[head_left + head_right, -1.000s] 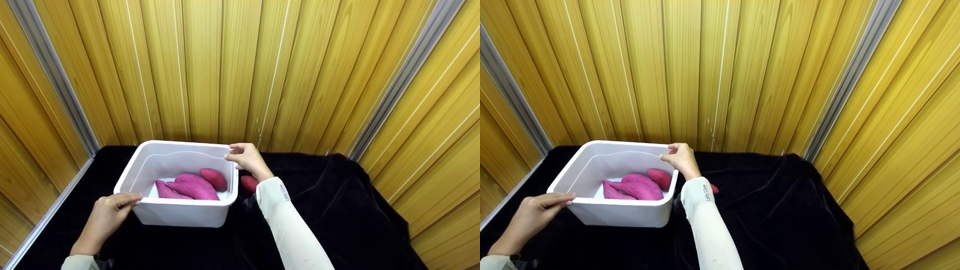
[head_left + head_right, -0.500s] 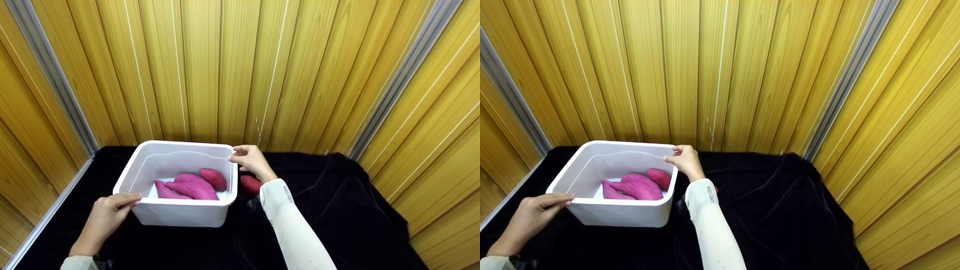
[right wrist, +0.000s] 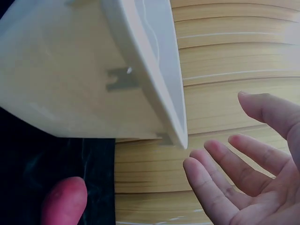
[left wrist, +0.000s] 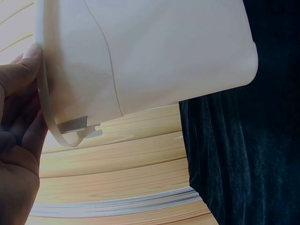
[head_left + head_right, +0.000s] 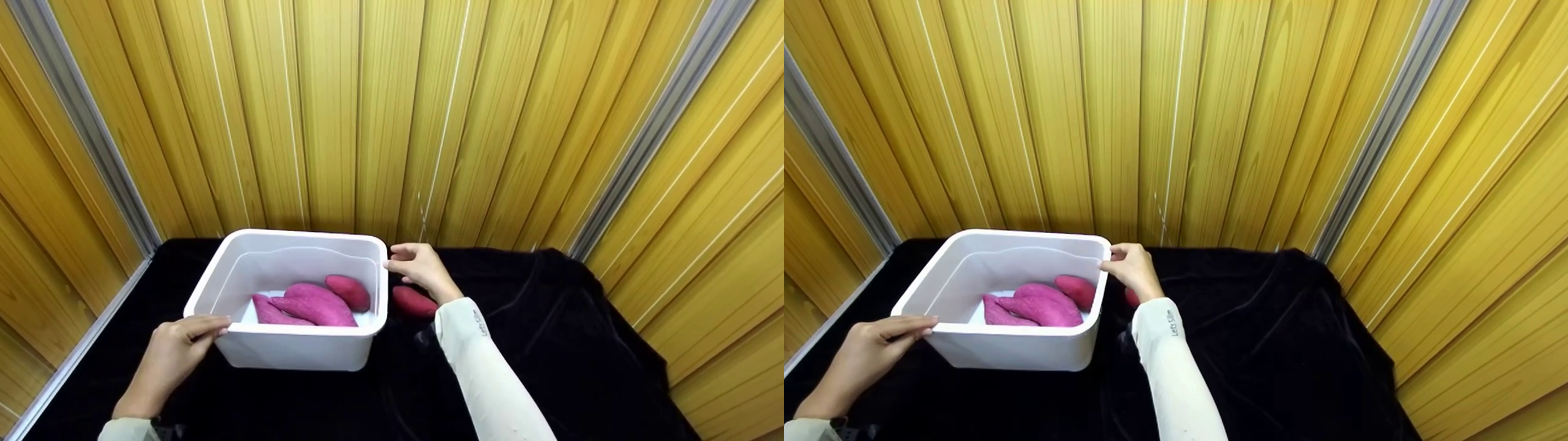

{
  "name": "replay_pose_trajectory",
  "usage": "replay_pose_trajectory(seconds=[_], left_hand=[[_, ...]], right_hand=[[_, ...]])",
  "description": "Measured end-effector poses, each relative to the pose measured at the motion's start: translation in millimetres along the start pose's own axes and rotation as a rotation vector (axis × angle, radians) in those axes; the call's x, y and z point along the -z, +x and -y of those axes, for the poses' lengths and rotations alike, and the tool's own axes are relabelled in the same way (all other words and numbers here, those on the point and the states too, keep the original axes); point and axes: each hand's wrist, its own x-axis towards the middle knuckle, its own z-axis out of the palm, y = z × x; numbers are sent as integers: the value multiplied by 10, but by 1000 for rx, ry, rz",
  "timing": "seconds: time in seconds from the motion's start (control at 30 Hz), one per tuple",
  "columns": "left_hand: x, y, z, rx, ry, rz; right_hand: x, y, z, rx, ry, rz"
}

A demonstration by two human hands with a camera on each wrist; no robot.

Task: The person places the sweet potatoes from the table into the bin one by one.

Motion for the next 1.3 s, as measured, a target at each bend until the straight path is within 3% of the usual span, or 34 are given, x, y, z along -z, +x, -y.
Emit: replay_pose_trajectory(seconds=[0.57, 0.97, 1.3], left_hand=[[-1, -6, 11, 8, -2, 8], [6, 5, 4, 1, -13, 3], [0, -1, 23, -11, -31, 2]], right_hand=[[84, 36, -424, 20, -11, -26], [68, 89, -747, 96, -73, -81], [81, 148, -1006, 93, -93, -113]])
